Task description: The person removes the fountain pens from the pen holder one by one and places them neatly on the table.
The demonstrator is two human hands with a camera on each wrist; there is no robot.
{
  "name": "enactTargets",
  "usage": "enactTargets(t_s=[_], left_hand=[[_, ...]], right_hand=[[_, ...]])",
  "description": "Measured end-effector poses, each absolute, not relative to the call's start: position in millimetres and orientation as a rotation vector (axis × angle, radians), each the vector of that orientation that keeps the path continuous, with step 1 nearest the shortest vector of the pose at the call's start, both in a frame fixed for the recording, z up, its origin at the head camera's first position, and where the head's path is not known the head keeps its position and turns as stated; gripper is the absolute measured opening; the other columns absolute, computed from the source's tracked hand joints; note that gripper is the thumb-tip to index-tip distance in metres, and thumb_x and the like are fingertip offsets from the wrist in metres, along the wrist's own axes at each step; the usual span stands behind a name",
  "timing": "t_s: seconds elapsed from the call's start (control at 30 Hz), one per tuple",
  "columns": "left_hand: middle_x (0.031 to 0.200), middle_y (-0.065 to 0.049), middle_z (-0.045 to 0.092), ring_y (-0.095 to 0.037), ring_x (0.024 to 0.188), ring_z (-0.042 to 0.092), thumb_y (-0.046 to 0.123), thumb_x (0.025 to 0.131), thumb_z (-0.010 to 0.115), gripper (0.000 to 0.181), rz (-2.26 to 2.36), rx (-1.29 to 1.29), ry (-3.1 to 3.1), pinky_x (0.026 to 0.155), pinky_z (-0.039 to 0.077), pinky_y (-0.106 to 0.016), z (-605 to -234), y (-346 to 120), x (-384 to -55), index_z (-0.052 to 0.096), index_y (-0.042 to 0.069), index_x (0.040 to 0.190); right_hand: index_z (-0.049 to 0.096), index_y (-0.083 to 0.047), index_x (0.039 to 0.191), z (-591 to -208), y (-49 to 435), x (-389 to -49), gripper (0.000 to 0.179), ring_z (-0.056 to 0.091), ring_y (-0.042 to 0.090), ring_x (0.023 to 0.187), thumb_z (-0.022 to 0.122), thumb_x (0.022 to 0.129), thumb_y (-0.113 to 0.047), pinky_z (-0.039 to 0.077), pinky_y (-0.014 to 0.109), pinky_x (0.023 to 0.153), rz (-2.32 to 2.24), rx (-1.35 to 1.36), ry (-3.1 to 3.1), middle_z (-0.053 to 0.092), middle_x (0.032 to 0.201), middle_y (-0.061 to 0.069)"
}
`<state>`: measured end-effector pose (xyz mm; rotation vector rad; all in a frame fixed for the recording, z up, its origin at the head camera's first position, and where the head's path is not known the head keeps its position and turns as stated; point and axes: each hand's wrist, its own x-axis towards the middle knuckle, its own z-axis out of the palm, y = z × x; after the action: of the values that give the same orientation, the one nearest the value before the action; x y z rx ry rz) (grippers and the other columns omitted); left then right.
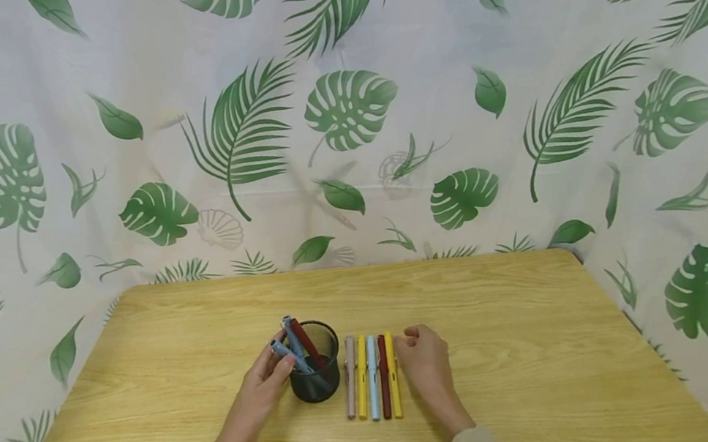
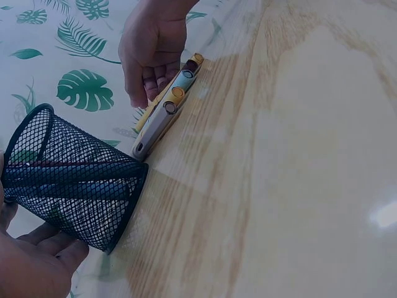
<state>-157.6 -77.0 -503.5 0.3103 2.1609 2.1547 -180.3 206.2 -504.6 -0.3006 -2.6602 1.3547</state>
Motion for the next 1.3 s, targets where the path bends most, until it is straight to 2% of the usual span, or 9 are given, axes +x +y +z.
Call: enactTargets(t_s=[0.2,0.47,0.6,1.0,1.3], left_hand=[[0.15,-0.023,0.053,-0.038,0.142,0.046,0.023,0.109,0.056,0.055,2.154,0.311,2.154,0.117,0.035,-0.055,-504,-77,-159,0.038,0.014,0.161],[0.15,-0.022,0.053,-0.037,0.142,0.045,0.022,0.109,0.056,0.055,2.156,0.305,2.147,0.117,0.035,-0.055,-505,-77,-159,0.039,0.015,0.161],[0.15,-0.023,0.052,-0.037,0.142,0.045,0.023,0.109,0.056,0.055,2.157,0.307,2.143,0.117,0.035,-0.055,-505,-77,-158,0.039,0.014,0.161],[0.15,-0.023,0.052,-0.038,0.143,0.045,0.021,0.109,0.056,0.056,2.159,0.31,2.133,0.118,0.034,-0.056,-506,-76,-160,0.037,0.012,0.161],[0.151,-0.023,0.051,-0.037,0.143,0.044,0.023,0.109,0.057,0.056,2.163,0.303,2.129,0.118,0.033,-0.055,-505,-76,-159,0.038,0.014,0.161]], right_hand=[[0.069,0.009,0.12,-502,203,-182,0.031,0.07,0.036,0.101,0.064,0.1,-0.015,0.06,0.046,0.081,1.334,-0.279,-2.62,0.073,0.108,0.022],[0.071,0.007,0.118,-488,190,-182,0.028,0.068,0.027,0.089,0.063,0.101,-0.013,0.056,0.029,0.066,1.381,-0.24,-2.572,0.073,0.103,0.017],[0.071,0.006,0.12,-478,180,-180,0.028,0.068,0.026,0.091,0.063,0.101,-0.014,0.054,0.026,0.066,1.434,-0.154,-2.545,0.073,0.103,0.016],[0.073,0.001,0.119,-462,150,-187,0.023,0.068,0.027,0.098,0.067,0.102,-0.013,0.058,0.04,0.086,1.569,0.113,-2.463,0.074,0.11,0.013],[0.075,-0.002,0.115,-457,127,-191,0.02,0.068,0.024,0.098,0.071,0.099,-0.013,0.057,0.035,0.084,1.636,0.256,-2.409,0.075,0.106,0.009]])
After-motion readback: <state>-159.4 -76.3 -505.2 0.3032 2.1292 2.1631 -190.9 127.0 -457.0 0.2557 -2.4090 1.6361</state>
